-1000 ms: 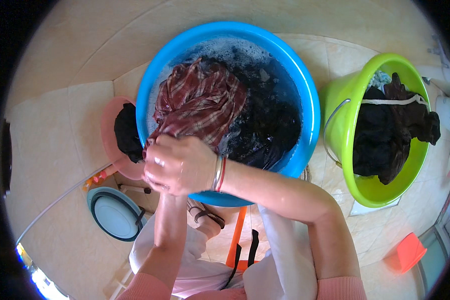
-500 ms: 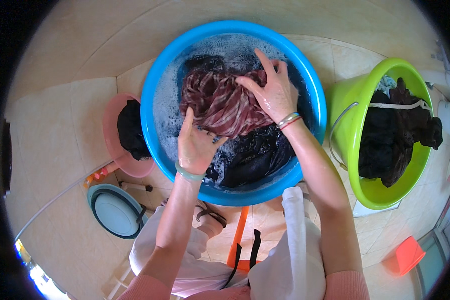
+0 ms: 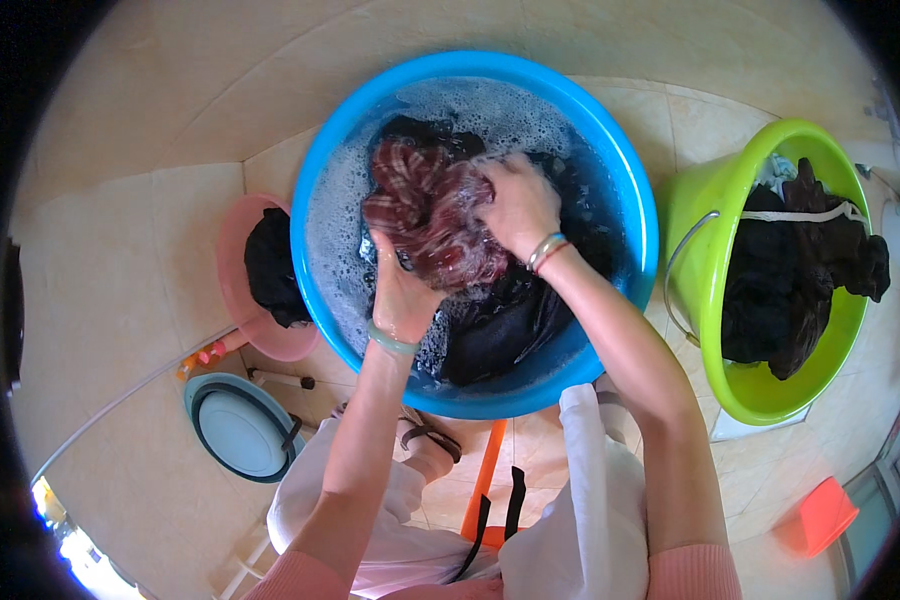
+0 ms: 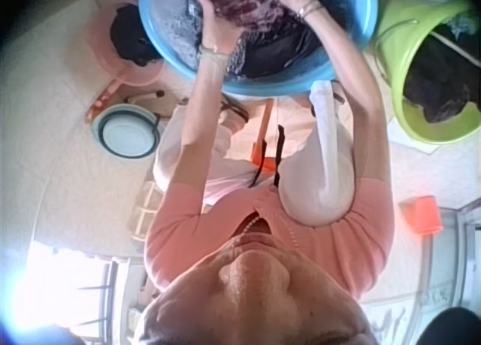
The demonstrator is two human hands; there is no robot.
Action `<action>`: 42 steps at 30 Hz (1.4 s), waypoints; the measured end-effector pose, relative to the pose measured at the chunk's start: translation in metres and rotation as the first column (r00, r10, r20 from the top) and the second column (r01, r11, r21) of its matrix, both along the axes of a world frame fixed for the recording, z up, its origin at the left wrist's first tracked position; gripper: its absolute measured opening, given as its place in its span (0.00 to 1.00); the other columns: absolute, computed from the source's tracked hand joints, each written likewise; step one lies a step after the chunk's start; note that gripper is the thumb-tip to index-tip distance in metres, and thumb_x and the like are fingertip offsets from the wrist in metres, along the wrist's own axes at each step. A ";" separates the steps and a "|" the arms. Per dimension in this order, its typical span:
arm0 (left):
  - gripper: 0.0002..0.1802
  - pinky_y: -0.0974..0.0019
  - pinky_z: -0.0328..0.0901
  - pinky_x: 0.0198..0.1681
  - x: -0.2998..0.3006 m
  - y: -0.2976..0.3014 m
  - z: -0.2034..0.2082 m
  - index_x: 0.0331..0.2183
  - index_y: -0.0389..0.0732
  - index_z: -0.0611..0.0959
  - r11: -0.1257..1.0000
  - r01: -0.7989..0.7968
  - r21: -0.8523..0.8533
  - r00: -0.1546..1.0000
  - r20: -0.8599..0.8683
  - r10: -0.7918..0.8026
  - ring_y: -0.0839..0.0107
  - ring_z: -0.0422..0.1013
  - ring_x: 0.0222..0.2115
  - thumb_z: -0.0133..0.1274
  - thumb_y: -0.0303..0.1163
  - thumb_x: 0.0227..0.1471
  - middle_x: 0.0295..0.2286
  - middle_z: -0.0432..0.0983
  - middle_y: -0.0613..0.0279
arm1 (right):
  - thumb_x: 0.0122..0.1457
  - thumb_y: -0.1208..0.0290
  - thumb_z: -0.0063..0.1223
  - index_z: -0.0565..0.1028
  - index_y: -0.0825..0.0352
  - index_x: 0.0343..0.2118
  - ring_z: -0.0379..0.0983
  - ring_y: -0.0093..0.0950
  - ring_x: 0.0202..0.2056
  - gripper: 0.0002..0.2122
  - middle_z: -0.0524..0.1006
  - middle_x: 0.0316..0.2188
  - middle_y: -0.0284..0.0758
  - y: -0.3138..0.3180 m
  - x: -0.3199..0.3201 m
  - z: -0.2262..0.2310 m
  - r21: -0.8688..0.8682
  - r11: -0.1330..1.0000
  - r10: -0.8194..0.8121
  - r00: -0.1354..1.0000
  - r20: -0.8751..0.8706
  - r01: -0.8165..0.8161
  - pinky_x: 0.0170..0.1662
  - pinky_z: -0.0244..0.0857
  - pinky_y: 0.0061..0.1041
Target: The person hand-washes various garments in a blue basin filled with soapy water. They scrub and rinse items including a white cloth, a black garment, a brown shirt, and a plaid shirt, then transfer them to a green bucket.
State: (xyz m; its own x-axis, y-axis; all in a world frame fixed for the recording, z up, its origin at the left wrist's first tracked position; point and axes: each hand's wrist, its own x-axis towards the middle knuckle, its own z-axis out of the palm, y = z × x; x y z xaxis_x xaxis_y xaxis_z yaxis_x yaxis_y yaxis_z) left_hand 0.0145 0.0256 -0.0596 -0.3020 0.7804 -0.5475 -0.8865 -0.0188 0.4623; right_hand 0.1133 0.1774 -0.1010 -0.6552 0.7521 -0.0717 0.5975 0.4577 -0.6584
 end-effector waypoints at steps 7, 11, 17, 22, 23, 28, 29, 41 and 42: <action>0.46 0.54 0.56 0.62 -0.026 -0.036 -0.018 0.59 0.46 0.68 0.998 0.035 0.057 0.966 0.255 -0.049 0.60 0.59 0.60 0.35 0.72 0.54 0.57 0.65 0.58 | 0.41 0.77 0.65 0.77 0.60 0.29 0.71 0.31 0.37 0.11 0.71 0.32 0.30 -0.063 0.003 0.130 0.034 0.902 0.367 0.723 -0.586 -0.431 0.36 0.69 0.28; 0.44 0.54 0.56 0.62 0.010 -0.057 -0.006 0.59 0.45 0.68 0.993 -0.100 0.061 0.938 0.338 0.074 0.60 0.60 0.59 0.36 0.70 0.55 0.58 0.65 0.58 | 0.38 0.70 0.61 0.76 0.64 0.29 0.67 0.30 0.36 0.12 0.69 0.31 0.31 -0.099 0.012 0.144 0.147 0.785 0.544 0.555 -0.629 -0.602 0.36 0.68 0.25; 0.41 0.54 0.57 0.62 0.027 -0.047 -0.007 0.60 0.45 0.67 0.980 -0.184 0.075 0.922 0.358 0.146 0.60 0.60 0.59 0.38 0.66 0.57 0.58 0.65 0.58 | 0.37 0.64 0.60 0.75 0.60 0.27 0.64 0.30 0.37 0.12 0.68 0.33 0.30 -0.105 0.014 0.159 0.228 0.755 0.601 0.510 -0.615 -0.614 0.36 0.65 0.25; 0.39 0.55 0.57 0.62 0.033 -0.032 -0.015 0.60 0.44 0.66 0.967 -0.219 0.127 0.892 0.427 0.147 0.60 0.61 0.58 0.39 0.63 0.59 0.58 0.65 0.58 | 0.41 0.57 0.66 0.73 0.58 0.23 0.64 0.27 0.32 0.13 0.66 0.28 0.28 -0.096 -0.007 0.126 0.294 0.866 0.497 0.633 -0.594 -0.404 0.27 0.63 0.22; 0.39 0.55 0.58 0.62 0.034 -0.033 -0.019 0.60 0.44 0.66 0.962 -0.235 0.137 0.880 0.451 0.150 0.60 0.61 0.58 0.39 0.62 0.59 0.58 0.65 0.58 | 0.42 0.58 0.66 0.73 0.59 0.22 0.64 0.26 0.30 0.13 0.66 0.27 0.28 -0.092 -0.013 0.119 0.308 0.885 0.465 0.625 -0.627 -0.350 0.24 0.63 0.21; 0.37 0.55 0.58 0.62 0.032 -0.046 -0.053 0.60 0.44 0.66 0.858 -0.451 0.246 0.705 0.688 0.173 0.60 0.62 0.58 0.41 0.59 0.61 0.58 0.65 0.58 | 0.43 0.68 0.65 0.71 0.60 0.20 0.70 0.28 0.26 0.10 0.69 0.25 0.31 -0.055 -0.034 0.099 0.396 0.883 0.461 0.630 -0.625 -0.253 0.24 0.67 0.27; 0.36 0.55 0.58 0.62 0.031 -0.047 -0.062 0.61 0.44 0.66 0.831 -0.499 0.246 0.654 0.736 0.176 0.60 0.62 0.58 0.41 0.59 0.61 0.58 0.65 0.58 | 0.43 0.68 0.65 0.72 0.60 0.21 0.72 0.30 0.27 0.09 0.70 0.25 0.32 -0.046 -0.041 0.087 0.391 0.904 0.406 0.632 -0.660 -0.172 0.26 0.69 0.28; 0.36 0.45 0.54 0.62 -0.001 0.000 0.017 0.62 0.42 0.62 0.998 0.037 -0.042 0.994 0.107 -0.033 0.56 0.62 0.59 0.40 0.55 0.62 0.60 0.62 0.57 | 0.52 0.50 0.64 0.71 0.50 0.57 0.74 0.36 0.38 0.29 0.70 0.47 0.39 0.013 0.017 0.018 0.004 0.988 -0.147 0.950 -0.274 0.154 0.40 0.71 0.35; 0.38 0.44 0.54 0.62 -0.006 -0.003 0.017 0.63 0.43 0.60 0.992 0.097 -0.081 0.991 0.102 -0.089 0.55 0.62 0.59 0.39 0.58 0.62 0.61 0.61 0.58 | 0.50 0.52 0.65 0.71 0.47 0.57 0.70 0.38 0.43 0.30 0.69 0.50 0.38 0.008 0.021 0.022 0.178 0.981 -0.029 0.973 -0.229 0.071 0.42 0.72 0.37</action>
